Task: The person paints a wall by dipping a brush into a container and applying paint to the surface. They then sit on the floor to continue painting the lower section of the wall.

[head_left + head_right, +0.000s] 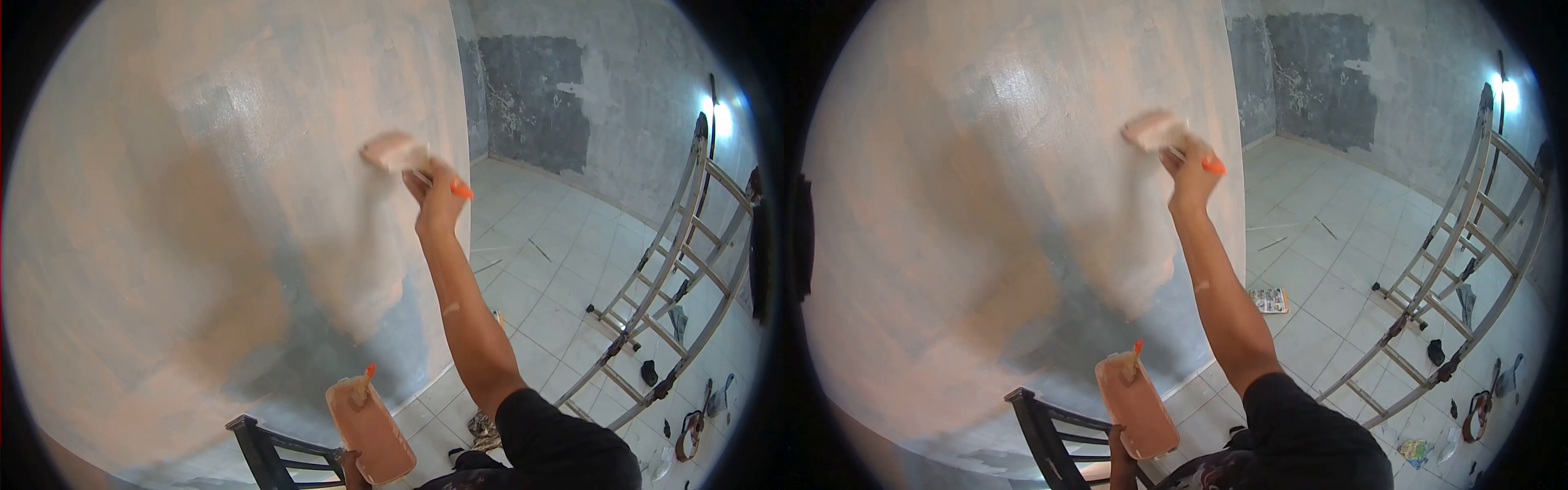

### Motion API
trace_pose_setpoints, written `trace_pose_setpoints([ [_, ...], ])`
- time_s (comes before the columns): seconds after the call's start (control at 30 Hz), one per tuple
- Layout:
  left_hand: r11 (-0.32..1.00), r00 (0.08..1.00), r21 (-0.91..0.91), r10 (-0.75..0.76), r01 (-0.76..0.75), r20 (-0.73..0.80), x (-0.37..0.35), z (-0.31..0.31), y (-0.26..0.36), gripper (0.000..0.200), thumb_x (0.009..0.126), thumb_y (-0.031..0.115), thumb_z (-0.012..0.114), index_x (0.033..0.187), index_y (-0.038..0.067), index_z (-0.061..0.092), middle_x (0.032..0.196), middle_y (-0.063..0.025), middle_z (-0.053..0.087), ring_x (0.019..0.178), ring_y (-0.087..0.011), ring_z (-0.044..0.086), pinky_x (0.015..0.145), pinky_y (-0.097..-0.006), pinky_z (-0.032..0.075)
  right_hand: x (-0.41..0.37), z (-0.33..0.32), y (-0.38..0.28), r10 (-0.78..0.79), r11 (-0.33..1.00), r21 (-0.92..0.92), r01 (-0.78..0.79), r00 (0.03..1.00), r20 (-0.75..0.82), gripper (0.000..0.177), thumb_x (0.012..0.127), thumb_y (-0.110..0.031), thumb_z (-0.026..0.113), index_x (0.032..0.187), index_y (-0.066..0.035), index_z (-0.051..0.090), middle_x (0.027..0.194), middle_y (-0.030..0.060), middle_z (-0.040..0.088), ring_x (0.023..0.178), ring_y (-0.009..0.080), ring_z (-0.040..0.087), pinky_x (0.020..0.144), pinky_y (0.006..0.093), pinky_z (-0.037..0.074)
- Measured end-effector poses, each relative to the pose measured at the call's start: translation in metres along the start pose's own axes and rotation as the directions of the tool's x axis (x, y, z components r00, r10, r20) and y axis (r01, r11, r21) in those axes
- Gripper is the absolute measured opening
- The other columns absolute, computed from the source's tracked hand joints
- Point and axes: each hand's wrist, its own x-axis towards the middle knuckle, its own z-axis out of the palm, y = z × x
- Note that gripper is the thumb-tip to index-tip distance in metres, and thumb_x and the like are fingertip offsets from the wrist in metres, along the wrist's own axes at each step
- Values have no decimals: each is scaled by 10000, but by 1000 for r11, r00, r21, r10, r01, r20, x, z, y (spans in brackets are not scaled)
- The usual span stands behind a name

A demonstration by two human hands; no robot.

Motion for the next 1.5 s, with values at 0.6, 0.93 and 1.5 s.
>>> trace_pose_setpoints([
  [0.6, 999, 999, 14, -31, 31, -14, 5, -46, -29, 663, 759, 310, 531, 1309, -44, 424, 1161, -204, 564, 1033, -357, 585, 906, -454, 483, -92, -204, 87, 190, 969, -127, -211, 969, -160, 340, 923, -230, 576, 1169, 0, 536, 1104, 152, 616, 968, 300, 651, 796, 388, 576],
  [0.93, 997, 998, 45, -58, 59, -39, -17, -20, -3, 705, 771, 300, 531, 1379, -10, 356, 1260, -212, 511, 1127, -361, 539, 930, -458, 471, -15, -109, 32, 27, 1000, 11, -27, 1000, -5, 343, 932, -220, 567, 1187, 1, 502, 1134, 153, 591, 965, 291, 650, 819, 384, 561],
  [1.5, 993, 990, 69, -92, 99, -104, 8, -6, -17, 721, 707, 291, 584, 1334, -18, 404, 1213, -180, 535, 1103, -336, 555, 919, -436, 477, -42, -269, 79, 159, 930, -282, -237, 949, -273, 324, 920, -235, 587, 1138, -4, 525, 1043, 155, 623, 913, 283, 666, 786, 384, 587],
])
